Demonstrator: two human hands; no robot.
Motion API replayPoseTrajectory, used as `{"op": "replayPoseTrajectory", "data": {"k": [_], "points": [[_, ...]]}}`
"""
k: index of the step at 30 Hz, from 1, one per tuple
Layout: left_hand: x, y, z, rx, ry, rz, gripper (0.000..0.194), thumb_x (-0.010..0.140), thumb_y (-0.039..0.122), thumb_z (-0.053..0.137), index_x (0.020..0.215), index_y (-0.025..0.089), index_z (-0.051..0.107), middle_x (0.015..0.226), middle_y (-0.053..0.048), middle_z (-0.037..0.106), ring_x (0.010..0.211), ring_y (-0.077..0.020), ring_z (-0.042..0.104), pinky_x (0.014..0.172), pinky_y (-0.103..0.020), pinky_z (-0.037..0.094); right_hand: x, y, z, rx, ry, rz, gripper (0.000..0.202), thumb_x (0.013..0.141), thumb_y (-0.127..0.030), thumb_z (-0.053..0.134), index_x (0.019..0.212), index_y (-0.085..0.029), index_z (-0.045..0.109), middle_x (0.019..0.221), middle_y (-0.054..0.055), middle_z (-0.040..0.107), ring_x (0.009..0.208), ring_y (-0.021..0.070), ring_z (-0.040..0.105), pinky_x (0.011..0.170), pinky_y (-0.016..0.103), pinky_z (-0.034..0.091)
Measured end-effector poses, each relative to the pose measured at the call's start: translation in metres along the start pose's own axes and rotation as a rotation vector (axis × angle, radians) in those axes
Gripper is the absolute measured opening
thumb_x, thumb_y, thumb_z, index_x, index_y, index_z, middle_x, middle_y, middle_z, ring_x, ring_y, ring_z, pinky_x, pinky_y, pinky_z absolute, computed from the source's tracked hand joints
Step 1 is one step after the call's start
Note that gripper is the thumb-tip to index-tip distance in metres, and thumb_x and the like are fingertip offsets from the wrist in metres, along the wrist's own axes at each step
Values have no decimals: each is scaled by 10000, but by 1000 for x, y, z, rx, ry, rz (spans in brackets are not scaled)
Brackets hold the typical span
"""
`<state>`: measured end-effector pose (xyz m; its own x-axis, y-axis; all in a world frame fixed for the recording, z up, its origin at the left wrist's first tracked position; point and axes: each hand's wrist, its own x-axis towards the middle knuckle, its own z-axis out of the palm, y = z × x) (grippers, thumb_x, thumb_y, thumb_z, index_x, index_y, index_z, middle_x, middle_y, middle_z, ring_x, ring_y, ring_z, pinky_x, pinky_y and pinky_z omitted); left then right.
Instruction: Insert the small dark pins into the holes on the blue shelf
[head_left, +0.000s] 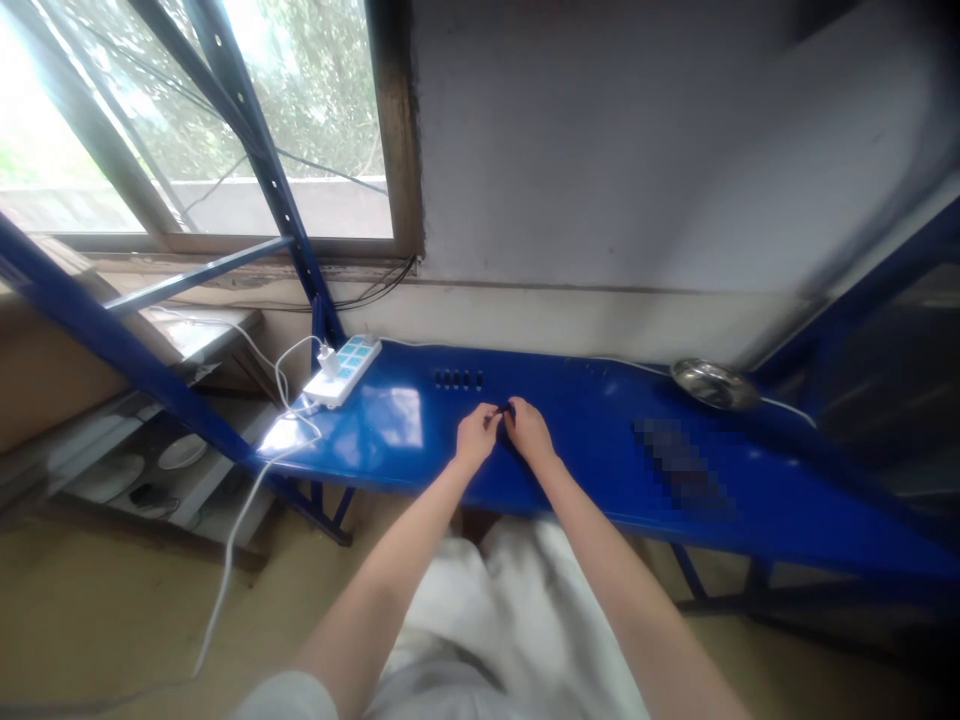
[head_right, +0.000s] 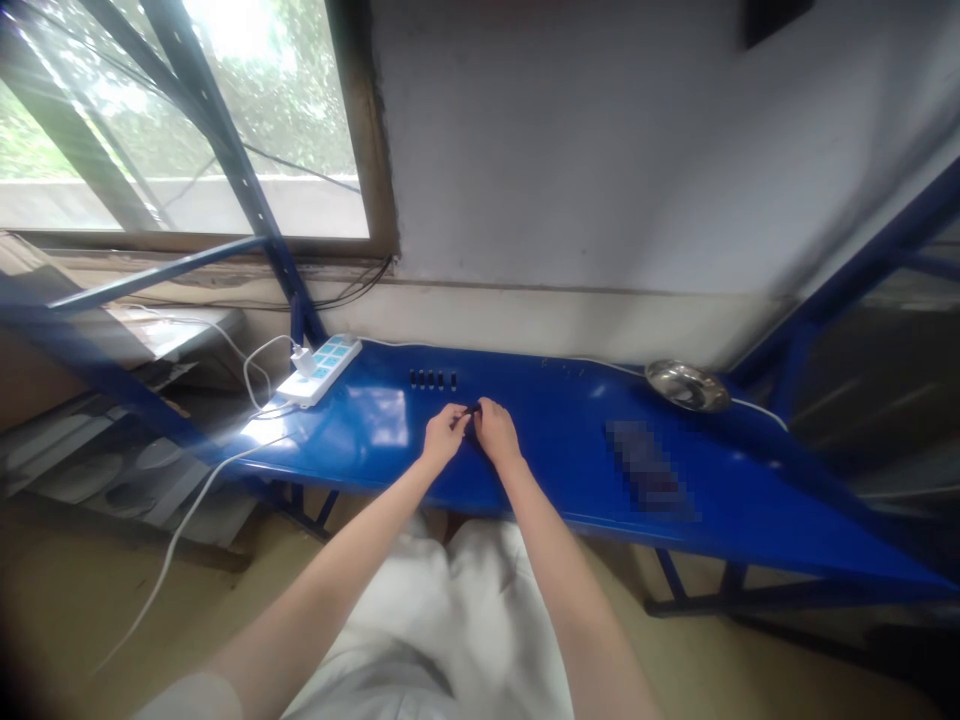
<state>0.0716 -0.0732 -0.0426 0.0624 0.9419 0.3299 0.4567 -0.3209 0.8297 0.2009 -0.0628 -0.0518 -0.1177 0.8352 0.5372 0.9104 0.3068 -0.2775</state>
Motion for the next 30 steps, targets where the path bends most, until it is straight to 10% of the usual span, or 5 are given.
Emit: {"op": "replayPoseTrajectory", "data": {"k": [9, 20, 30], "points": [[2, -2, 0, -163, 59, -19, 332, 813, 298, 515, 1130, 214, 568, 913, -41, 642, 693, -114, 587, 726, -279, 482, 11, -2, -2, -24, -101, -53, 244, 885, -183, 312, 956, -90, 526, 747, 124, 632, 643, 208, 563, 642, 327, 417], [4, 2, -9, -307, 183, -177, 200, 834, 301, 449, 920, 165, 567, 848, -47, 618, 705, -111, 571, 685, -253, 471, 70, 5, 36, 280, -92, 445, 111, 766, -222, 522, 820, -154, 590, 815, 70, 647, 748, 174, 599, 654, 269, 449], [5, 0, -8, -338, 186, -214, 158, 827, 271, 442, 864, 168, 555, 804, -29, 608, 678, -104, 557, 672, -243, 458, 84, 4, 41, 191, -257, 556, 117, 727, -218, 572, 792, -164, 654, 816, 84, 680, 776, 189, 633, 650, 254, 445]]}}
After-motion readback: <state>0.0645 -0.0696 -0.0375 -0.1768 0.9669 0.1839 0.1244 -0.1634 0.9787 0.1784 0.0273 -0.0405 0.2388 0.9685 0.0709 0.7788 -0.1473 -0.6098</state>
